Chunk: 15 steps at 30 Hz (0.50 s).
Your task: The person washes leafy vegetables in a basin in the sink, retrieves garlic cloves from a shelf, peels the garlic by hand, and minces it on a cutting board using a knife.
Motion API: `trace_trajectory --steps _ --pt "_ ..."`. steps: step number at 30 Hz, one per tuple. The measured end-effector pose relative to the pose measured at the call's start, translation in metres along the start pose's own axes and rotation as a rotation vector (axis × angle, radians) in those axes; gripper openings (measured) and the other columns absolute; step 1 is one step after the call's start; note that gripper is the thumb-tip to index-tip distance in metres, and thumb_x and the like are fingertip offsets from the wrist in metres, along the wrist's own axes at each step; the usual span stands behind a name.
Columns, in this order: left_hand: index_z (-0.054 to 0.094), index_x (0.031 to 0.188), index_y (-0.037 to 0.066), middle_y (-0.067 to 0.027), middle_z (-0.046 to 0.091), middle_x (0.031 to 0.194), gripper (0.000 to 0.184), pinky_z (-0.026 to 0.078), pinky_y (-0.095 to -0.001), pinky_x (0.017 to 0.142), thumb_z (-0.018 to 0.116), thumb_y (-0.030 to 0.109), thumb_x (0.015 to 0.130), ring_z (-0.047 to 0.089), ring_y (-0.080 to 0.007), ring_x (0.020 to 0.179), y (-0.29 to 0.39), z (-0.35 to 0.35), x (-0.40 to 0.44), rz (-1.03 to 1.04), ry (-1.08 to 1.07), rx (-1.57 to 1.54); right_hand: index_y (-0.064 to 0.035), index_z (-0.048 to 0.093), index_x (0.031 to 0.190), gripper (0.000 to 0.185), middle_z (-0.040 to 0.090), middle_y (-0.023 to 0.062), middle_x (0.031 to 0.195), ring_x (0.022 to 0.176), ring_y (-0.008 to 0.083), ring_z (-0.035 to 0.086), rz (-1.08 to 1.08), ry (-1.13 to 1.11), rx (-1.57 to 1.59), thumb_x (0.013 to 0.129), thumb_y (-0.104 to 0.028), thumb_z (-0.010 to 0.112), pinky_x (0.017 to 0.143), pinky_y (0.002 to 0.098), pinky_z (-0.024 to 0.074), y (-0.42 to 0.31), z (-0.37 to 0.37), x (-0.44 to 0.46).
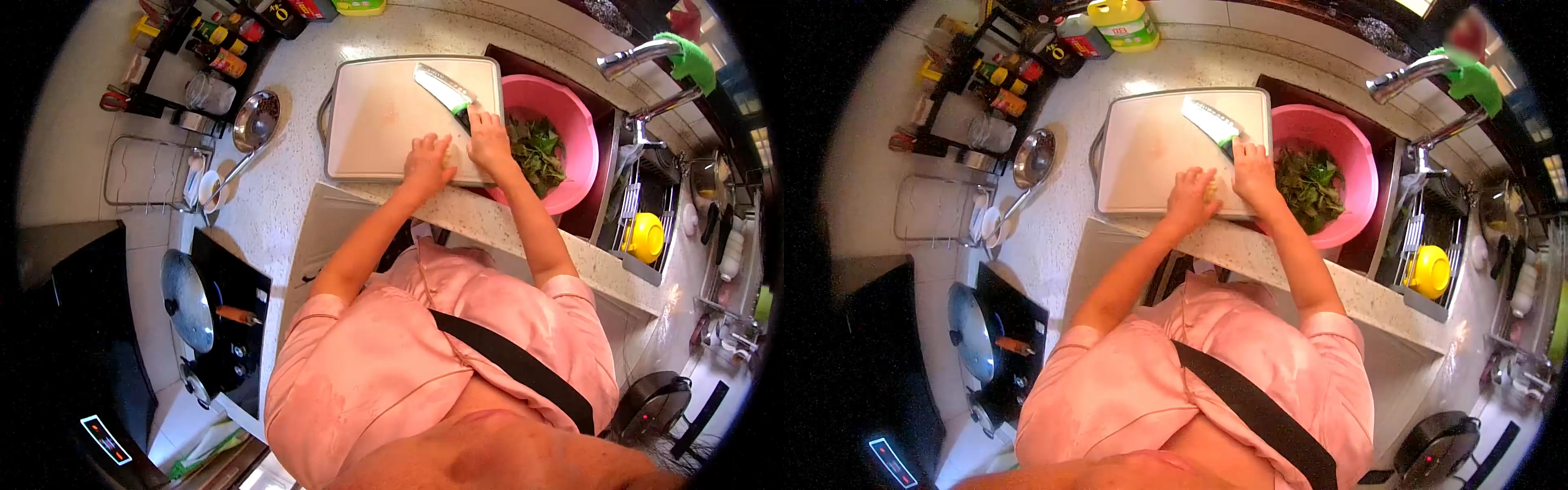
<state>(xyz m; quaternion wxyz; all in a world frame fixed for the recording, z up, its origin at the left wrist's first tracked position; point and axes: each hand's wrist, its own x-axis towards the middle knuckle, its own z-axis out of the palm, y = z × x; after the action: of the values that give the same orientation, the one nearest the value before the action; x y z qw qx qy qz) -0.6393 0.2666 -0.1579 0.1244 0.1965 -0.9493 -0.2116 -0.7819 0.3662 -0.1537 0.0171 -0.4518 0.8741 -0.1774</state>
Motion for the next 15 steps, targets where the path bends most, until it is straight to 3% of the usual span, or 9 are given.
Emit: trace_trajectory --steps 2,3,5,7,8,10,12,13,15 --pt "0.060 0.110 0.013 -0.0117 0.053 0.108 0.037 0.048 -0.0414 0.083 0.070 0.018 0.074 0.049 -0.0328 0.100 -0.009 0.005 0.005 0.133 -0.046 0.043 -0.0007 0.042 0.127 0.062 0.055 0.0190 0.113 0.108 0.0357 0.053 0.026 0.003 -0.061 0.070 -0.008 0.066 0.087 0.0437 0.0468 -0.009 0.000 0.015" --pt "0.062 0.097 0.012 -0.0089 0.054 0.098 0.022 0.049 -0.0411 0.078 0.066 0.016 0.076 0.051 -0.0305 0.094 -0.014 0.009 0.009 0.167 0.044 0.013 -0.0021 0.042 0.124 0.057 0.058 0.0204 0.107 0.101 0.0376 0.056 0.105 -0.042 -0.010 0.072 -0.009 0.064 0.082 0.0445 0.0481 -0.012 -0.005 0.021" --pt "0.062 0.097 0.012 -0.0087 0.054 0.097 0.021 0.049 -0.0409 0.077 0.066 0.015 0.076 0.051 -0.0299 0.092 -0.028 0.018 0.012 0.141 0.073 0.009 -0.0035 0.043 0.122 0.052 0.060 0.0218 0.101 0.093 0.0396 0.060 0.190 -0.106 0.043 0.074 -0.009 0.062 0.078 0.0452 0.0495 -0.015 -0.018 0.019" --pt "0.062 0.097 0.012 -0.0085 0.054 0.096 0.021 0.049 -0.0406 0.076 0.066 0.015 0.077 0.052 -0.0293 0.091 -0.039 0.016 0.018 0.119 0.117 0.017 -0.0050 0.047 0.112 0.038 0.063 0.0234 0.084 0.077 0.0418 0.062 0.195 -0.004 0.266 0.077 -0.011 0.059 0.070 0.0460 0.0496 -0.013 -0.040 0.006" --pt "0.062 0.097 0.012 -0.0087 0.054 0.096 0.021 0.049 -0.0403 0.076 0.067 0.015 0.076 0.052 -0.0290 0.091 -0.043 0.013 0.019 0.058 0.116 0.029 -0.0050 0.047 0.112 0.038 0.063 0.0234 0.084 0.077 0.0418 0.062 0.191 -0.009 0.266 0.077 -0.011 0.059 0.070 0.0460 0.0496 -0.012 -0.049 0.000" --pt "0.062 0.097 0.011 -0.0089 0.054 0.095 0.022 0.049 -0.0400 0.076 0.068 0.016 0.076 0.053 -0.0286 0.091 -0.045 0.005 0.015 -0.028 0.108 0.038 -0.0042 0.051 0.106 0.030 0.061 0.0245 0.074 0.072 0.0418 0.060 0.123 -0.067 0.555 0.078 -0.013 0.059 0.067 0.0458 0.0478 -0.010 -0.066 -0.019" --pt "0.059 0.104 0.005 -0.0119 0.053 0.100 0.035 0.047 -0.0406 0.079 0.071 0.019 0.075 0.051 -0.0314 0.096 -0.040 -0.014 0.009 -0.008 0.099 -0.074 -0.0013 0.053 0.096 0.023 0.059 0.0245 0.072 0.074 0.0428 0.059 0.063 -0.273 0.512 0.077 -0.013 0.060 0.065 0.0459 0.0461 -0.008 -0.072 -0.033" --pt "0.059 0.104 0.005 -0.0119 0.053 0.100 0.035 0.047 -0.0406 0.079 0.071 0.019 0.075 0.051 -0.0314 0.096 -0.037 -0.020 0.006 -0.011 0.086 -0.066 -0.0003 0.052 0.091 0.019 0.059 0.0251 0.074 0.074 0.0441 0.058 0.019 -0.270 0.490 0.077 -0.012 0.059 0.066 0.0478 0.0456 -0.014 -0.075 -0.041" --pt "0.054 0.116 0.004 -0.0137 0.051 0.108 0.052 0.045 -0.0406 0.085 0.076 0.018 0.071 0.049 -0.0335 0.103 -0.034 -0.029 -0.002 -0.090 0.085 -0.153 -0.0013 0.050 0.092 0.019 0.060 0.0248 0.077 0.076 0.0445 0.059 0.052 -0.310 0.413 0.078 -0.012 0.057 0.069 0.0511 0.0453 -0.019 -0.067 -0.053"
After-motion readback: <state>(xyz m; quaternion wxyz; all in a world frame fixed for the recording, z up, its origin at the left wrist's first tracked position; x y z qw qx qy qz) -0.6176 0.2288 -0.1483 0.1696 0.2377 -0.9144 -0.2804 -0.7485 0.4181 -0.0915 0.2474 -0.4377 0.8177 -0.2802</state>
